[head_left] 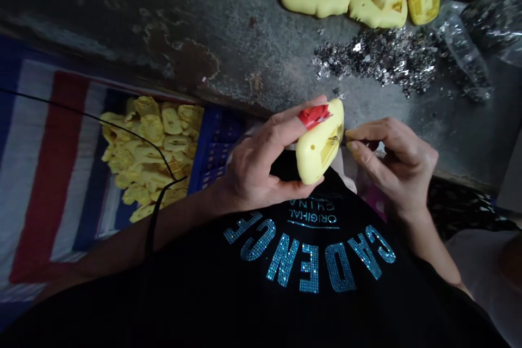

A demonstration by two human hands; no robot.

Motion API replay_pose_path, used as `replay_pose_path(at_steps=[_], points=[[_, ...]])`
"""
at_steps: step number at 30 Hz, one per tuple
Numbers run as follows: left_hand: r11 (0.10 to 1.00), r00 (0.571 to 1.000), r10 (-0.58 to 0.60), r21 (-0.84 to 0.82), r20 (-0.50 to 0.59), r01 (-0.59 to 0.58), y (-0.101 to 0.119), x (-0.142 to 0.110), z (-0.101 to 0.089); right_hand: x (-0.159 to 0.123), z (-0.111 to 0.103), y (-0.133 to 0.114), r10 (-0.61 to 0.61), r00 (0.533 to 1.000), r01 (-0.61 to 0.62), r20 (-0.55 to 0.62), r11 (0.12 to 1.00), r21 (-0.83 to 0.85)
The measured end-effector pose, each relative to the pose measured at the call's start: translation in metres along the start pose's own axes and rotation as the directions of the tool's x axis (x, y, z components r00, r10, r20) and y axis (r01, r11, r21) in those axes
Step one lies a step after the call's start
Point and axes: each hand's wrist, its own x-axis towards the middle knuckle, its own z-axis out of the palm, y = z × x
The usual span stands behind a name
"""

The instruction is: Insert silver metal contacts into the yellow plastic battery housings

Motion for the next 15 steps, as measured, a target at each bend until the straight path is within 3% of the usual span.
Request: replay_pose_path(at_steps=[2, 4, 9, 13, 15], points=[[0.984, 0.988, 0.154, 0.087, 0.03, -0.156, 0.004, 0.006, -0.002, 0.002, 0.002, 0.005, 0.023, 1.0, -0.023, 0.002, 0.999, 0.045], [0.949, 0.969, 0.235, 0.197, 0.078, -0.246, 0.008, 0.013, -0.005, 0.004, 0.003, 0.009, 0.036, 0.999, -0.036, 0.003, 0.998, 0.056], [0.833, 0.941, 0.249, 0.445, 0.229, -0.329, 0.01, 0.04, -0.005, 0.008, -0.007, 0.034, 0.056, 0.996, -0.061, -0.075, 0.996, -0.066], [0.738, 0.888, 0.185, 0.537, 0.421, -0.409, 0.005, 0.069, 0.008, -0.002, -0.017, 0.07, 0.093, 0.983, -0.133, -0.157, 0.953, -0.273], [0.748, 0.878, 0.16, 0.525, 0.452, -0.407, 0.001, 0.079, 0.013, -0.01, -0.018, 0.084, 0.095, 0.985, -0.139, -0.146, 0.933, -0.333]])
